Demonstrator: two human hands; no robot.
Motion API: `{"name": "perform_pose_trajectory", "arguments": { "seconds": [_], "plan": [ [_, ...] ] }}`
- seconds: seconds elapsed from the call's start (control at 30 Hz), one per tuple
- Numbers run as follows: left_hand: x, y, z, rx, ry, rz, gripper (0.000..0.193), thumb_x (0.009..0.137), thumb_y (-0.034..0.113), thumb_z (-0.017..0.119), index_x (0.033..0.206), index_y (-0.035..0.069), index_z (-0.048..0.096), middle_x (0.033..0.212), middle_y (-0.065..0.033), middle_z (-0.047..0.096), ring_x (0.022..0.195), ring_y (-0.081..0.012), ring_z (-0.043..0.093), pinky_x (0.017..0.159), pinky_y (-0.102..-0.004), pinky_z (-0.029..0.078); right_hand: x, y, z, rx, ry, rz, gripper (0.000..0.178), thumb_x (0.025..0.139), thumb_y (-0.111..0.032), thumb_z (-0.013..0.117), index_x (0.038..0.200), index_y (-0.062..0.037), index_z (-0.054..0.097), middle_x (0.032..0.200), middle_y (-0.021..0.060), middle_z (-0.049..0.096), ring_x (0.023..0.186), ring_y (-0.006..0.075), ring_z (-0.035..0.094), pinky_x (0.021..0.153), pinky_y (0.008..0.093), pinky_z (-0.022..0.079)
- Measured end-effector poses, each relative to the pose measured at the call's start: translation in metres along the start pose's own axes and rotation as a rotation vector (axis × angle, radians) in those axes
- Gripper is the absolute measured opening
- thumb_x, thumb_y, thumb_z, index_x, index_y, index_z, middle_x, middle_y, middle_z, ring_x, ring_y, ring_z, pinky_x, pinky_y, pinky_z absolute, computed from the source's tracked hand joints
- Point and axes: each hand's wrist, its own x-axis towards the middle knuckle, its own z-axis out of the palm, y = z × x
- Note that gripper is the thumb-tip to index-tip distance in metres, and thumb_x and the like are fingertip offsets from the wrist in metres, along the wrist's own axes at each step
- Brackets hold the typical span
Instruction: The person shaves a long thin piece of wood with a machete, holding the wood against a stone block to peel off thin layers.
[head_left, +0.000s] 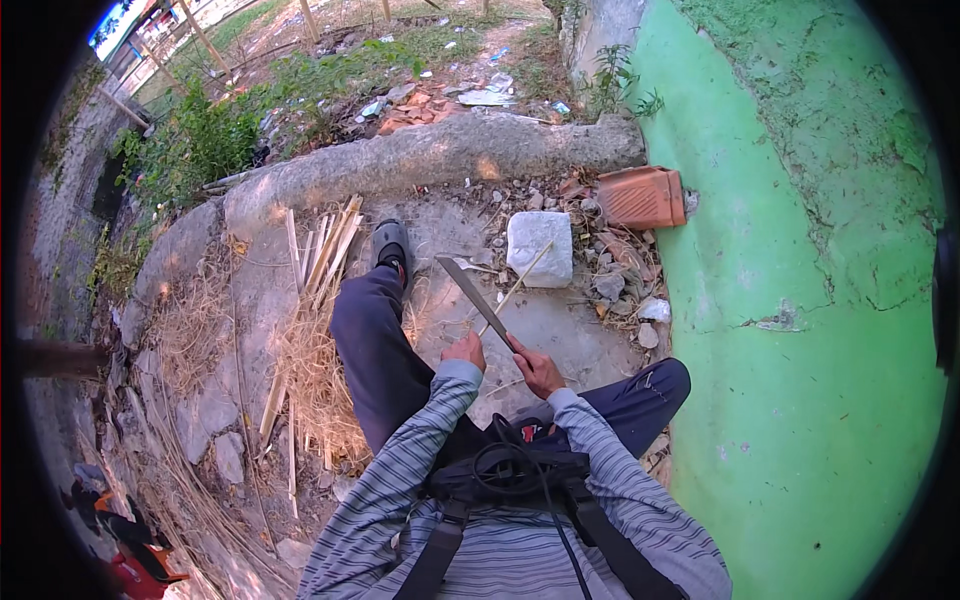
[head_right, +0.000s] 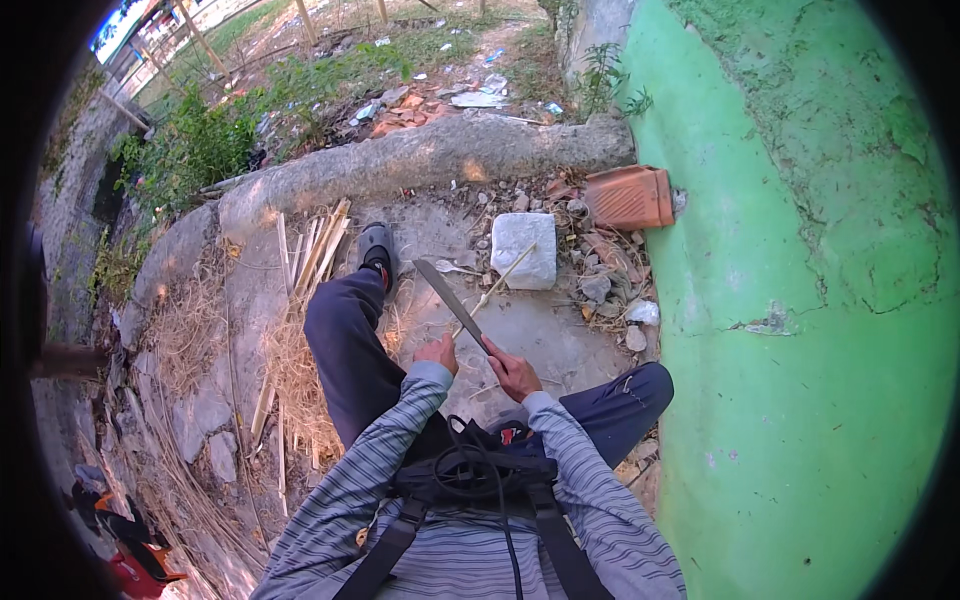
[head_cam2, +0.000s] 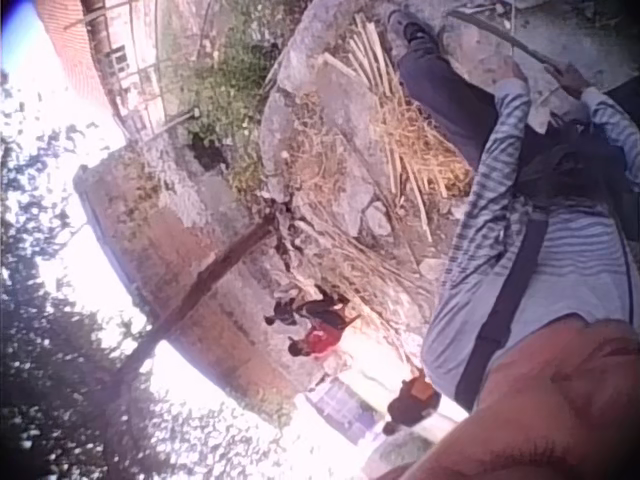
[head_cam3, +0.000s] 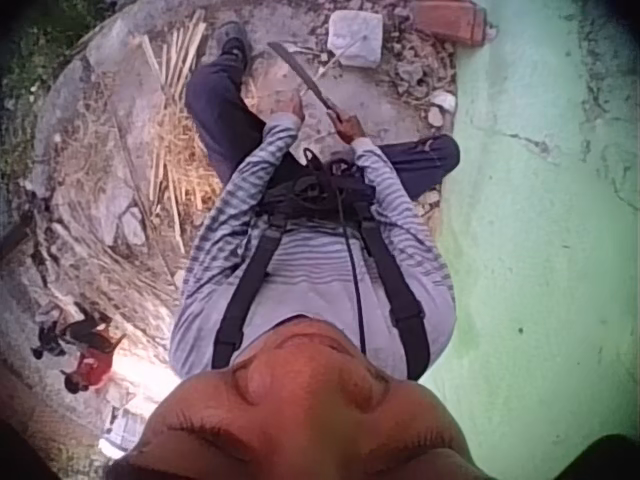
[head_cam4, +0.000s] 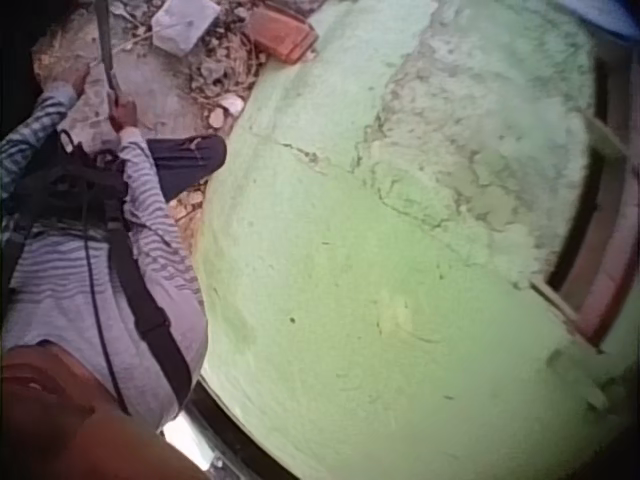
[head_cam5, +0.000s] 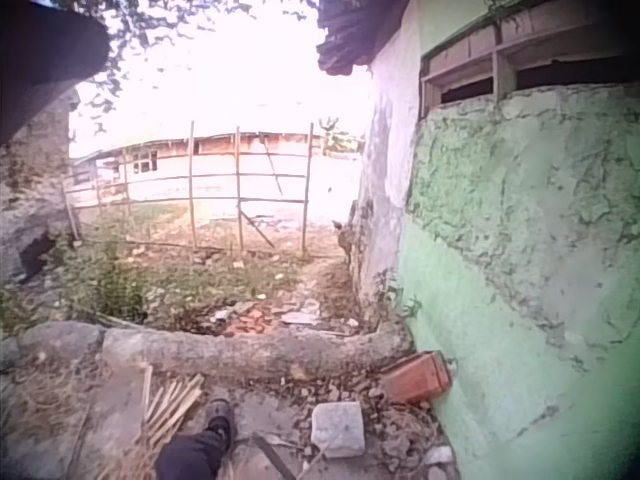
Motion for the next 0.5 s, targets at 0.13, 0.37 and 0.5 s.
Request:
{"name": "perform_pose_trajectory", "arguments": {
  "seconds": [0.13,0.37,0.5],
  "plan": [
    [-0.003,-0.002,0.0,-0.012,-0.014,0.0,0.018,0.093,0.016,0.054,0.107,0.005,0.058,0.099,-0.0202,0.072,0.093,-0.0397,0.071,0.079,-0.0517,0.056,-0.001,-0.005,0.002,0.093,0.067,0.079,0.049,0.104,-0.029,0.048,0.153,-0.0248,0.042,0.11,0.0259,0.068,0.089,0.0426,0.069,0.078,0.0383,0.053],
    [-0.002,-0.002,-0.003,-0.014,-0.033,-0.026,0.02,0.092,0.016,0.055,0.107,0.004,0.059,0.1,-0.0209,0.072,0.094,-0.0405,0.071,0.08,-0.0525,0.056,0.002,0.0,0.006,0.074,0.024,0.141,0.048,0.105,-0.03,0.049,0.152,-0.0245,0.043,0.111,0.0282,0.067,0.094,0.0409,0.07,0.079,0.0383,0.053],
    [0.0,-0.002,0.0,-0.003,-0.034,-0.013,0.02,0.092,0.016,0.055,0.108,0.004,0.06,0.101,-0.0216,0.072,0.095,-0.0415,0.071,0.081,-0.053,0.055,-0.004,0.006,0.006,0.02,0.092,0.006,0.047,0.105,-0.031,0.049,0.151,-0.0253,0.044,0.1,0.0273,0.068,0.087,0.0382,0.071,0.077,0.0395,0.053]
  ]
}}
